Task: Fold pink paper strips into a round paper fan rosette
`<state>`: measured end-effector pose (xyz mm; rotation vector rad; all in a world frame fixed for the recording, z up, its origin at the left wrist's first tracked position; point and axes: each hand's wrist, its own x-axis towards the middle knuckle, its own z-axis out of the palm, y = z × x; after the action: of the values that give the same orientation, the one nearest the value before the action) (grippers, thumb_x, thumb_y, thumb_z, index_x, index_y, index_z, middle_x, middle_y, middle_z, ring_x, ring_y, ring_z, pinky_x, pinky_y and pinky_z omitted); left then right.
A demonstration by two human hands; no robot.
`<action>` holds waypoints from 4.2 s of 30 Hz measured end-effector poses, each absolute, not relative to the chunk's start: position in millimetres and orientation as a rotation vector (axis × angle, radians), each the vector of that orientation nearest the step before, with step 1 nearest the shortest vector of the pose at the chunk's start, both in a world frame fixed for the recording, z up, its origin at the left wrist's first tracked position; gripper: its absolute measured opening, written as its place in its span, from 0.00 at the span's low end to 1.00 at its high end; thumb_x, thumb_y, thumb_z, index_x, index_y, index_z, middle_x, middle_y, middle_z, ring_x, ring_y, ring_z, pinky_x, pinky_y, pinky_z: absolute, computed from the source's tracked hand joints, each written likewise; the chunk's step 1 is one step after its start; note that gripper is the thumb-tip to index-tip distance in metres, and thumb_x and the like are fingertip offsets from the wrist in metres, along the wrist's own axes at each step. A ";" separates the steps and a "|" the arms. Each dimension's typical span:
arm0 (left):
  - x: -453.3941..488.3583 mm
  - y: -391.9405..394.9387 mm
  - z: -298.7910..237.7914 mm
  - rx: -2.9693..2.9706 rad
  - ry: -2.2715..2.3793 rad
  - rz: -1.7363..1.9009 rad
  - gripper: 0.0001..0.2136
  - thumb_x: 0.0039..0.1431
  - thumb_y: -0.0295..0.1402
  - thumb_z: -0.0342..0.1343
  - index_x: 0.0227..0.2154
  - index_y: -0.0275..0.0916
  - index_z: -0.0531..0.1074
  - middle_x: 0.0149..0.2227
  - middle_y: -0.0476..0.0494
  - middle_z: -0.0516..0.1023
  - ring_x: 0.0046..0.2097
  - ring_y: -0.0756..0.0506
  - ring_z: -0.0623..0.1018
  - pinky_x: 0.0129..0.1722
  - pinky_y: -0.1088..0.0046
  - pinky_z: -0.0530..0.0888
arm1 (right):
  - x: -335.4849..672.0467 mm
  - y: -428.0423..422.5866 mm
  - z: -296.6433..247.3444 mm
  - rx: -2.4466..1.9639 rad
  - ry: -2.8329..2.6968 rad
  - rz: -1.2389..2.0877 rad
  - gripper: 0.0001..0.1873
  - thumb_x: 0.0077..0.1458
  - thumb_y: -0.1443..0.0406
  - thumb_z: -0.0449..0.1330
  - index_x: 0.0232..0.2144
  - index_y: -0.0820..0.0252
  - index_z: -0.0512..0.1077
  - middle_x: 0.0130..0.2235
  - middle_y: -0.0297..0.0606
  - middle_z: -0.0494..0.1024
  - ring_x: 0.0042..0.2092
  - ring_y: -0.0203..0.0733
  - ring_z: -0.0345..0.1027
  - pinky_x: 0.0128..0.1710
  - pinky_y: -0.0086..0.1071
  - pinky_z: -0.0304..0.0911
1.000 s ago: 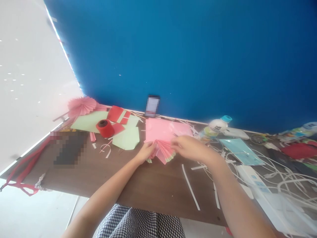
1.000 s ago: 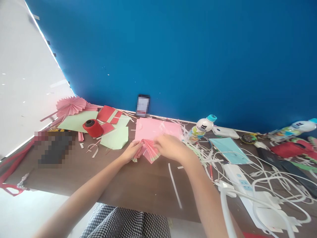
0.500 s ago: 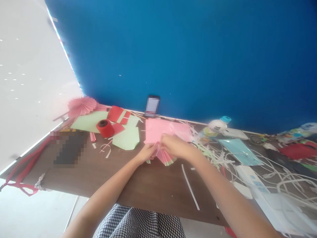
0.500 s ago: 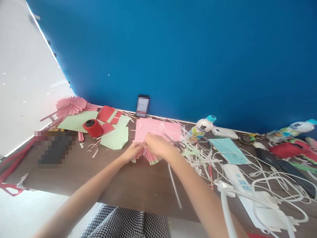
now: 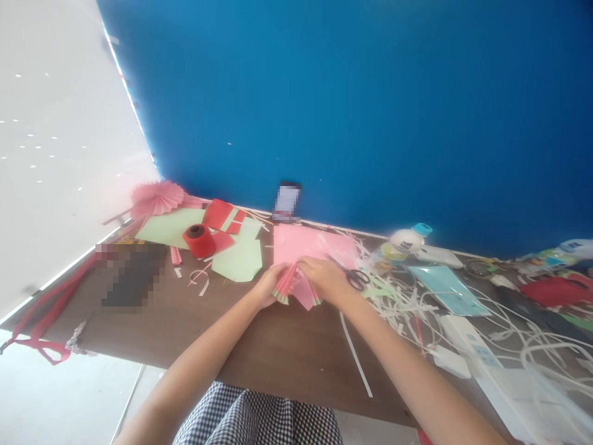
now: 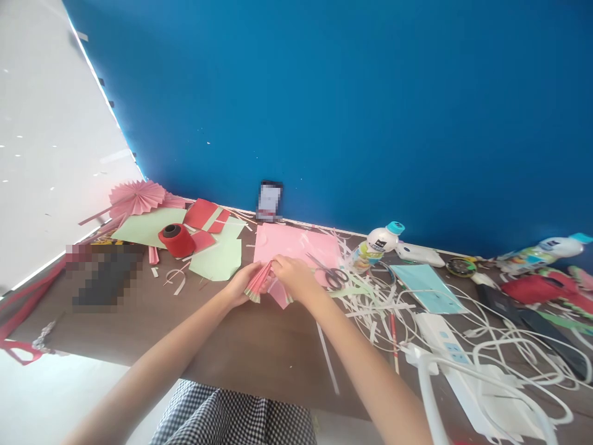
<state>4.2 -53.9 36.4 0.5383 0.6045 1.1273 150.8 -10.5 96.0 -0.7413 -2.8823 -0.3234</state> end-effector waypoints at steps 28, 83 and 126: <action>-6.9 -55.9 33.7 0.911 0.870 1.188 0.15 0.39 0.36 0.64 0.31 0.31 0.77 0.35 0.37 0.78 0.39 0.43 0.75 0.43 0.67 0.69 | 172.2 -41.6 55.8 -0.284 -2.649 -0.604 0.13 0.54 0.77 0.49 0.38 0.67 0.70 0.42 0.49 0.75 0.40 0.45 0.70 0.36 0.40 0.68; -9.2 -55.7 31.5 1.077 0.931 1.049 0.17 0.38 0.36 0.64 0.33 0.32 0.74 0.26 0.45 0.77 0.26 0.52 0.73 0.25 0.79 0.68 | 170.7 -28.5 69.8 -0.580 -2.647 0.042 0.14 0.59 0.63 0.45 0.26 0.60 0.66 0.27 0.39 0.70 0.30 0.38 0.62 0.30 0.32 0.57; -9.6 -57.7 37.6 1.448 0.917 1.106 0.12 0.44 0.38 0.60 0.28 0.33 0.76 0.31 0.40 0.78 0.34 0.47 0.75 0.36 0.73 0.71 | 176.0 -20.6 80.4 -1.021 -2.379 1.389 0.15 0.50 0.56 0.54 0.29 0.61 0.72 0.35 0.38 0.73 0.39 0.41 0.66 0.41 0.36 0.60</action>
<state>-9.6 -57.7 37.6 1.4482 0.9169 1.1058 176.0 -20.6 80.4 -1.0210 -2.3786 1.3887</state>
